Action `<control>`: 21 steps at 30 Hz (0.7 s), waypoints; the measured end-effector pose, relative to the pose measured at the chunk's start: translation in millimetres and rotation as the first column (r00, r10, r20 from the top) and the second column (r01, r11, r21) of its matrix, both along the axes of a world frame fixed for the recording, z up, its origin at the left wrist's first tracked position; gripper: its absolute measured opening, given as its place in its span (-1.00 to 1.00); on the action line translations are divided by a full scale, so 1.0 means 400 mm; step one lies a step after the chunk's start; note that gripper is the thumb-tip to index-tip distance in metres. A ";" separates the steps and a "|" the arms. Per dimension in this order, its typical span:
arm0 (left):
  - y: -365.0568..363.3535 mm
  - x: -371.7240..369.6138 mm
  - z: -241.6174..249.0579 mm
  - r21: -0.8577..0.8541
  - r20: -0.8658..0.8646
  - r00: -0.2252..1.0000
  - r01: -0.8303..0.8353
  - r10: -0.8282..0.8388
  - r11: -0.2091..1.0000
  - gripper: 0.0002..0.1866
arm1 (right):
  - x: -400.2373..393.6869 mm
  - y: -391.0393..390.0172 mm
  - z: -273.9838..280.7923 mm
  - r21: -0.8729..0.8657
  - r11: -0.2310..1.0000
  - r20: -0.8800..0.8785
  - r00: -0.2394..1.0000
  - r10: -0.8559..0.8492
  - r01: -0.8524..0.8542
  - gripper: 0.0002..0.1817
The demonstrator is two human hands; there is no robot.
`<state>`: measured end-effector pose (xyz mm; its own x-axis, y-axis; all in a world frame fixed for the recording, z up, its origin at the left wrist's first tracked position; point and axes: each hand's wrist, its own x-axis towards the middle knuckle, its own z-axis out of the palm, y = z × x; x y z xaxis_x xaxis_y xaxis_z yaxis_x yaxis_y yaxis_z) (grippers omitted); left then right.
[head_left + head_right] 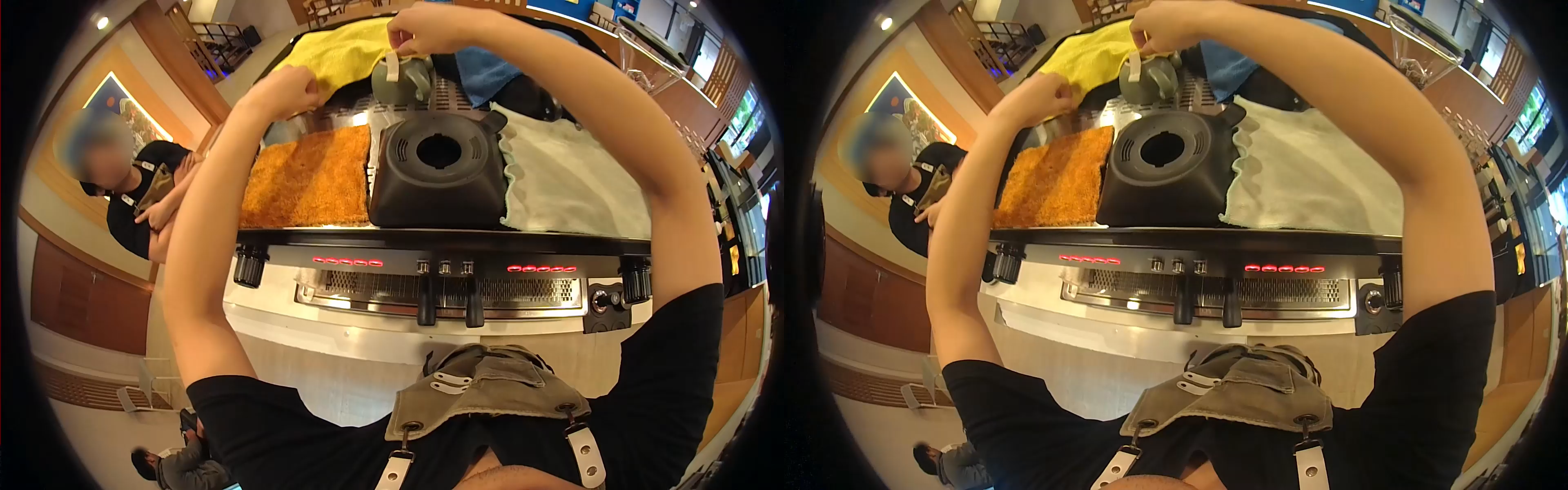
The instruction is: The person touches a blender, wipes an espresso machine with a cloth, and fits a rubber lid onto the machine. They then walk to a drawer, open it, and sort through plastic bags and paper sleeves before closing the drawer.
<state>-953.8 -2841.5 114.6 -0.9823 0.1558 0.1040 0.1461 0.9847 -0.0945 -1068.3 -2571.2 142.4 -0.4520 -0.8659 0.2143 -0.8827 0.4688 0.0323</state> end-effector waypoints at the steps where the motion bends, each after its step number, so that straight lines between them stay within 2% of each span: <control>1: 0.000 -0.001 -0.001 0.005 0.003 1.000 -0.012 0.012 1.000 -0.68 | 0.015 0.008 -0.004 -0.055 0.998 -0.069 0.997 0.038 -0.042 -0.76; 2: -0.017 -0.015 -0.014 -0.024 -0.051 0.998 0.021 -0.022 0.999 -0.70 | 0.005 0.007 -0.010 -0.066 0.996 -0.088 0.995 0.049 -0.054 -0.75; 5: -0.027 -0.017 -0.014 -0.056 -0.036 0.999 0.009 -0.011 0.998 -0.75 | 0.020 0.005 0.003 -0.080 0.997 -0.067 0.998 0.015 -0.020 -0.75; 7: -0.044 -0.013 -0.013 -0.002 0.014 1.000 0.009 -0.009 1.000 -0.78 | 0.033 0.024 0.011 -0.099 0.985 -0.098 0.986 0.134 -0.143 -0.80; 10: -0.074 -0.003 -0.008 0.015 0.064 0.997 0.045 -0.045 0.999 -0.77 | 0.075 0.057 0.044 -0.024 0.993 0.073 0.990 0.121 -0.120 -0.79; 12: -0.101 0.009 0.001 0.023 0.070 0.993 0.092 -0.094 0.995 -0.73 | 0.103 0.078 0.052 0.007 0.999 -0.009 0.999 0.044 -0.044 -0.76; 13: -0.086 0.036 0.009 0.057 -0.038 0.995 0.093 -0.091 0.994 -0.71 | 0.138 0.088 0.062 0.022 1.000 -0.049 0.999 0.008 -0.007 -0.74; 15: -0.050 0.106 0.024 0.134 -0.249 0.966 0.103 -0.067 0.986 -0.67 | 0.203 0.133 0.096 0.049 0.998 0.055 0.998 0.040 -0.043 -0.63; 16: -0.015 0.154 0.036 0.228 -0.204 0.976 0.128 -0.082 0.965 -0.65 | 0.231 0.151 0.105 0.041 0.997 0.129 0.989 0.065 -0.071 -0.61; 18: 0.068 0.269 0.049 0.417 -0.126 0.985 0.159 -0.116 0.895 -0.60 | 0.321 0.186 0.118 0.088 0.996 0.288 0.958 -0.005 -0.022 -0.40; 21: 0.137 0.390 0.026 0.349 -0.027 0.986 0.164 -0.165 0.923 -0.54 | 0.458 0.229 0.107 0.154 0.984 0.288 0.948 -0.133 0.091 -0.11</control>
